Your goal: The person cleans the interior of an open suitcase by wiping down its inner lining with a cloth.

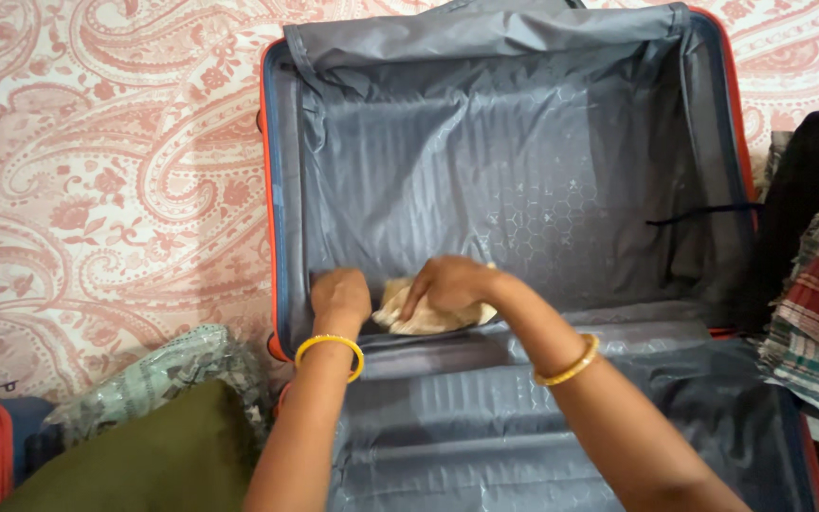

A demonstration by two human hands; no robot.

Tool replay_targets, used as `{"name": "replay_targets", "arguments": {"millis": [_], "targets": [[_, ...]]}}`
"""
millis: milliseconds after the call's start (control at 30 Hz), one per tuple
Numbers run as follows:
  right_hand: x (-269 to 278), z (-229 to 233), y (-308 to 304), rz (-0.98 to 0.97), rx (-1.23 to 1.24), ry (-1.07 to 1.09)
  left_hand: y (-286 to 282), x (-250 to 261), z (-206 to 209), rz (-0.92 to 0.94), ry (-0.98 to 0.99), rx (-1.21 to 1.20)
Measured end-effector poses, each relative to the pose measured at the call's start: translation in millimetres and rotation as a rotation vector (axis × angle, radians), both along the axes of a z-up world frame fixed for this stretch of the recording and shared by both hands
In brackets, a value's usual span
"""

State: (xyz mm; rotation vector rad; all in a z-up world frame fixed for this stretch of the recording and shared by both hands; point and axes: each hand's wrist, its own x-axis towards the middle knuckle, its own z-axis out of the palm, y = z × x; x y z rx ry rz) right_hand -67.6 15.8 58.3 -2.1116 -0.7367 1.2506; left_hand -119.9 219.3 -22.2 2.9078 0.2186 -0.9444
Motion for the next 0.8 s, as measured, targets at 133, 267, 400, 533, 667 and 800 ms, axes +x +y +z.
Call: {"name": "replay_targets", "arguments": {"millis": [133,267,400,533,667,800], "targets": [[-17.0,1.5,10.4,0.106,-0.191,0.054,-8.9,-21.0,0.3,0.052,0.132,-0.097],[-19.7,-17.4,-17.7,0.076,-0.253,-0.003,-23.7,-27.7,-2.0,0.072,0.109,-0.192],[-14.5,-27.7,-34.1,0.198,-0.559,-0.268,-48.9,-32.7,4.7,0.039,-0.320,-0.320],[-26.1,-9.0,-38.8,-0.129,-0.575,-0.305,-73.8,-30.9,18.3,0.187,-0.124,-0.366],[-52.7,16.0,-44.3,-0.203,-0.156,-0.370,-70.1,-41.8,36.9,0.268,-0.068,-0.278],[-62.1,22.5,-57.2,-0.124,-0.151,-0.443,-60.7,-56.9,61.7,0.262,-0.004,-0.273]]}}
